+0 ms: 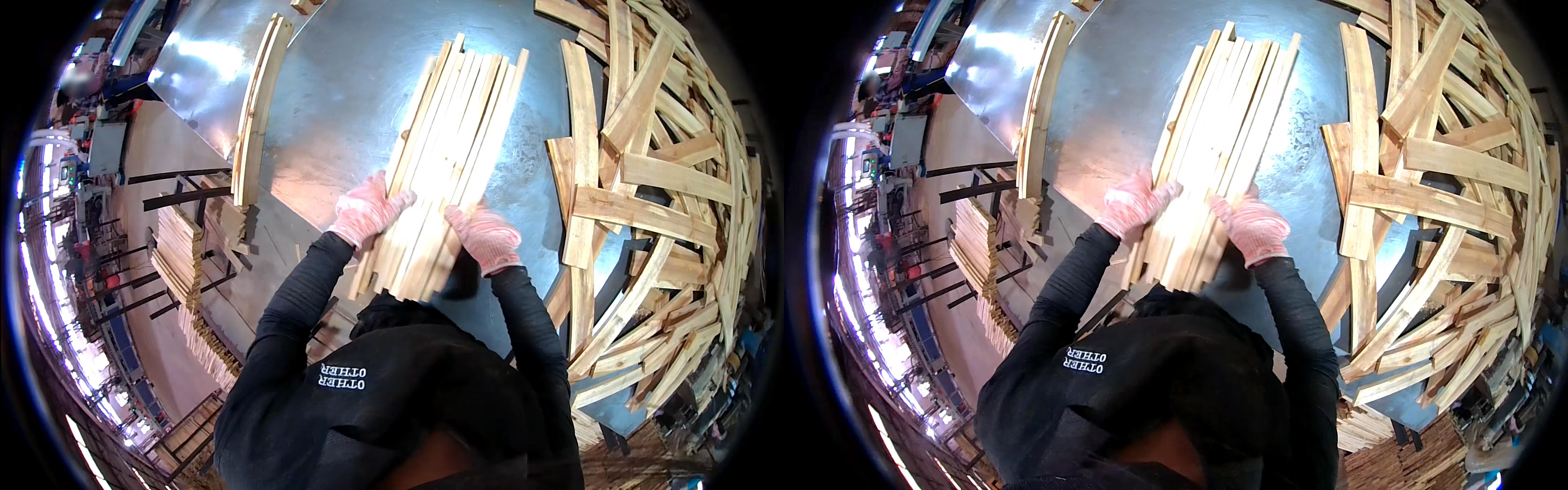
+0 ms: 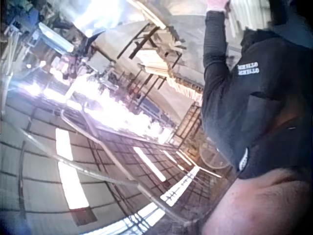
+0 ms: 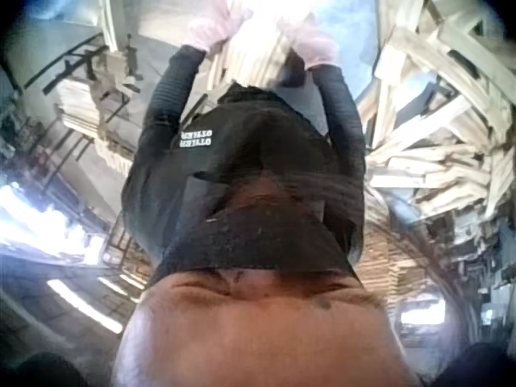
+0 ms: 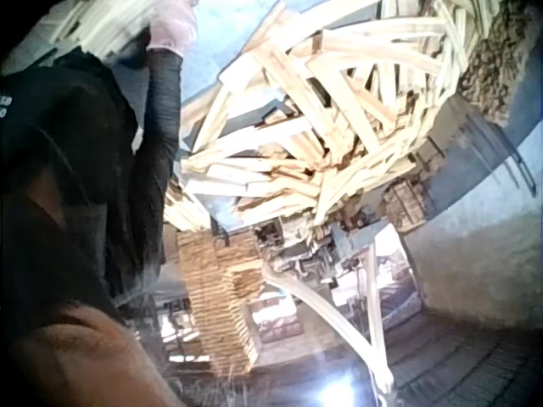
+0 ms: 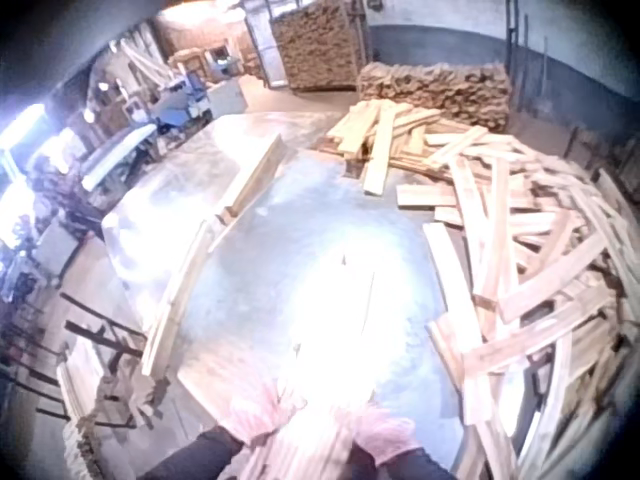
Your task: The person repeatedly picks up thin wooden planks from a large pile on a metal table and stacks them into a neat pile. They handle the planks one by one or in small groups, aligning them before placing them onto the growing stack.
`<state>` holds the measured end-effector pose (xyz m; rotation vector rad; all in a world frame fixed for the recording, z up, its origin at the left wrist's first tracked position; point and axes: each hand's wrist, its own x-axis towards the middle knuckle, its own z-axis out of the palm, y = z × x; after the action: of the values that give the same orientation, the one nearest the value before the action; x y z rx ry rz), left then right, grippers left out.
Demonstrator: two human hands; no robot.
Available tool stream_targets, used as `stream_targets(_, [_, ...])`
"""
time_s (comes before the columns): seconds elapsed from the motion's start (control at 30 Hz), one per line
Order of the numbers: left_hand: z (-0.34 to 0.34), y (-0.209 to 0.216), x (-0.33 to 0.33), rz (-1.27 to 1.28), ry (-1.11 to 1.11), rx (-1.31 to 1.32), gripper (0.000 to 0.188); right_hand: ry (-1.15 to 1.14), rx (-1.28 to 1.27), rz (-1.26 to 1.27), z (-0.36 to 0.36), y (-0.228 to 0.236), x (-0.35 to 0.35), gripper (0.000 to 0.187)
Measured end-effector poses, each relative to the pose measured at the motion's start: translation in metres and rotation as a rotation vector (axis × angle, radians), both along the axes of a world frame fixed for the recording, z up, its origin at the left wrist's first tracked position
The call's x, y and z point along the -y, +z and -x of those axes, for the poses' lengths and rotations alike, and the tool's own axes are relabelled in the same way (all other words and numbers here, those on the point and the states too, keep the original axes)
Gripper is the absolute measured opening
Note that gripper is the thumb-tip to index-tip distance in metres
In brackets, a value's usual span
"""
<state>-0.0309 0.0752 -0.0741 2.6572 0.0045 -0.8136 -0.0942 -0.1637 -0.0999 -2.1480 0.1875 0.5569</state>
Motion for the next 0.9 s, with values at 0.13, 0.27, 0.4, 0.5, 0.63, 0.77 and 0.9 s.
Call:
stream_targets(0.13, [-0.015, 0.004, 0.001, -0.069, -0.298, 0.307, 0.088, 0.048, 0.185, 0.508, -0.035, 0.006, 0.031, 0.074])
stream_targets(0.27, [-0.102, -0.032, -0.004, 0.046, -0.291, 0.445, 0.086, -0.065, 0.313, 0.489, -0.099, -0.031, 0.056, 0.073])
stream_targets(0.4, [-0.144, -0.043, 0.023, 0.063, -0.414, 0.425, 0.092, -0.078, 0.238, 0.481, -0.145, -0.057, 0.063, 0.087])
stream_targets(0.5, [-0.148, -0.053, 0.032, 0.160, -0.312, 0.485, 0.092, -0.242, 0.128, 0.404, -0.138, -0.039, 0.044, 0.096])
stream_targets(0.63, [-0.209, -0.014, 0.067, 0.302, -0.422, 0.751, 0.073, -0.407, 0.129, 0.345, -0.113, -0.030, 0.041, 0.079])
stream_targets(0.77, [-0.269, -0.018, 0.152, 0.151, -0.775, 0.888, 0.064, -0.398, 0.310, 0.266, -0.061, -0.047, 0.016, 0.064])
stream_targets(0.9, [-0.277, -0.009, 0.187, 0.073, -0.957, 0.583, 0.058, -0.420, 0.271, 0.283, -0.024, -0.050, 0.005, 0.063])
